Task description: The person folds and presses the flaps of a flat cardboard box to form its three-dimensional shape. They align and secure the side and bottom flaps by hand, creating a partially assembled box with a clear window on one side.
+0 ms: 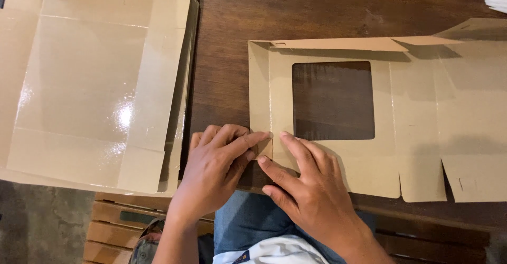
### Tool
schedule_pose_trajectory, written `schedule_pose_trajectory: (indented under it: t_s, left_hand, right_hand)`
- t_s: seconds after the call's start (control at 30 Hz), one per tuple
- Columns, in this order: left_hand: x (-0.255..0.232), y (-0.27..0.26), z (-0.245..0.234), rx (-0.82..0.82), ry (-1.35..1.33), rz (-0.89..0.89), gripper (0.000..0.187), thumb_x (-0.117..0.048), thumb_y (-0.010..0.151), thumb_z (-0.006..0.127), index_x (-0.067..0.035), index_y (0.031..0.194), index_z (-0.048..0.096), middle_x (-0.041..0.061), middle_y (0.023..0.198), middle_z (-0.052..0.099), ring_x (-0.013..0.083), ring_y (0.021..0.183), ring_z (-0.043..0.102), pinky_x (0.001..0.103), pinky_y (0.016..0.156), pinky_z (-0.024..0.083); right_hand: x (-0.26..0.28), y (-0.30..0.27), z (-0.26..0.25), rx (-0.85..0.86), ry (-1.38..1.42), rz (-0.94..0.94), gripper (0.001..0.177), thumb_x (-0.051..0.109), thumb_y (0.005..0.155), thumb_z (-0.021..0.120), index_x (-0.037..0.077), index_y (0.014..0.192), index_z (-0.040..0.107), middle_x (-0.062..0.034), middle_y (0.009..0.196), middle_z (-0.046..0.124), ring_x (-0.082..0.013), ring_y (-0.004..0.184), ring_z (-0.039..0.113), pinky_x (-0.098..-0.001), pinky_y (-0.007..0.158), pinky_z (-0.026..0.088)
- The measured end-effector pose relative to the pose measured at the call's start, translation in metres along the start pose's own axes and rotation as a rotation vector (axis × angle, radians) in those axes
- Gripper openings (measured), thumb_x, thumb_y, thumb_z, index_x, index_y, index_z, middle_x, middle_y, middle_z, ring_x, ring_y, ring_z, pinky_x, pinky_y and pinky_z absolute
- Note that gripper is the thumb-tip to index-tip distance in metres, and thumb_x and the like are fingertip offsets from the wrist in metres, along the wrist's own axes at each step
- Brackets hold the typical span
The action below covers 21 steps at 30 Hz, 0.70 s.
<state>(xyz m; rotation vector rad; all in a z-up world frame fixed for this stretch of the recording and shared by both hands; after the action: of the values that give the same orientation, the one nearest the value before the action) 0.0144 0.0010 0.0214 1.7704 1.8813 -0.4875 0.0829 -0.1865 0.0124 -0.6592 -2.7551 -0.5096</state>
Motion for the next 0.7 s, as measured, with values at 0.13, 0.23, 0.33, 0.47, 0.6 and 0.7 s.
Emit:
schedule_pose_trajectory:
  t_s: [0.13, 0.23, 0.33, 0.47, 0.6, 0.7]
  left_hand:
    - [-0.001, 0.001, 0.0, -0.054, -0.007, -0.018, 0.034, -0.023, 0.104, 0.051, -0.028, 0.134, 0.067, -0.003, 0.107, 0.063, 0.0236, 0.09, 0.053, 0.041, 0.075, 0.035]
    - [-0.006, 0.003, -0.001, -0.107, 0.007, -0.055, 0.031, -0.021, 0.102, 0.054, -0.026, 0.128, 0.07, -0.005, 0.101, 0.064, 0.0222, 0.085, 0.052, 0.04, 0.071, 0.035]
    - [-0.009, 0.004, -0.001, -0.125, 0.015, -0.078, 0.027, -0.028, 0.104, 0.052, -0.027, 0.123, 0.071, -0.006, 0.097, 0.065, 0.0228, 0.083, 0.053, 0.04, 0.07, 0.033]
    - [-0.01, 0.003, 0.001, -0.148, 0.036, -0.065, 0.024, -0.028, 0.105, 0.053, -0.027, 0.122, 0.07, -0.007, 0.093, 0.064, 0.0205, 0.08, 0.051, 0.037, 0.069, 0.033]
    - [-0.011, 0.003, 0.002, -0.185, 0.026, -0.091, 0.022, -0.028, 0.103, 0.056, -0.028, 0.119, 0.073, -0.007, 0.094, 0.066, 0.0194, 0.08, 0.054, 0.037, 0.07, 0.033]
    - [-0.012, 0.004, 0.002, -0.186, 0.028, -0.111, 0.023, -0.029, 0.102, 0.058, -0.029, 0.118, 0.074, -0.008, 0.094, 0.066, 0.019, 0.081, 0.055, 0.036, 0.07, 0.034]
  right_hand:
    - [0.003, 0.0, 0.003, 0.052, 0.015, 0.05, 0.042, 0.051, 0.1, 0.052, 0.034, 0.135, 0.066, -0.0143, 0.155, 0.045, -0.0336, 0.134, 0.047, -0.0527, 0.096, 0.041]
    - [0.004, 0.004, 0.0, 0.056, 0.033, 0.045, 0.04, 0.049, 0.101, 0.05, 0.03, 0.13, 0.07, -0.0135, 0.155, 0.045, -0.0339, 0.134, 0.047, -0.0532, 0.097, 0.041]
    - [0.004, 0.005, -0.001, 0.049, 0.028, 0.031, 0.039, 0.048, 0.1, 0.053, 0.031, 0.131, 0.069, -0.0141, 0.154, 0.047, -0.0347, 0.131, 0.049, -0.0535, 0.096, 0.042]
    - [0.005, 0.004, -0.002, 0.03, 0.022, 0.027, 0.037, 0.048, 0.101, 0.053, 0.03, 0.129, 0.07, -0.0125, 0.153, 0.048, -0.0339, 0.13, 0.05, -0.0525, 0.094, 0.043]
    - [0.004, 0.002, 0.0, 0.009, 0.017, 0.02, 0.039, 0.049, 0.101, 0.051, 0.03, 0.129, 0.07, -0.0134, 0.151, 0.05, -0.0333, 0.131, 0.05, -0.053, 0.094, 0.044]
    - [0.003, 0.001, 0.0, 0.001, 0.014, 0.022, 0.039, 0.05, 0.1, 0.052, 0.031, 0.13, 0.069, -0.013, 0.151, 0.05, -0.0334, 0.131, 0.05, -0.053, 0.094, 0.044]
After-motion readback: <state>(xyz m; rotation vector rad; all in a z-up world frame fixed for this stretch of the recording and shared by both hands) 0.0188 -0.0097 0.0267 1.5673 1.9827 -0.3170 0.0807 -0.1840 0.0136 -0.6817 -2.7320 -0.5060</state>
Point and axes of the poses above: each hand's wrist, its own y-axis towards the middle knuckle, its own z-axis out of the palm, x = y × z, the point moved 2 cm from there along y, towards the middle knuckle
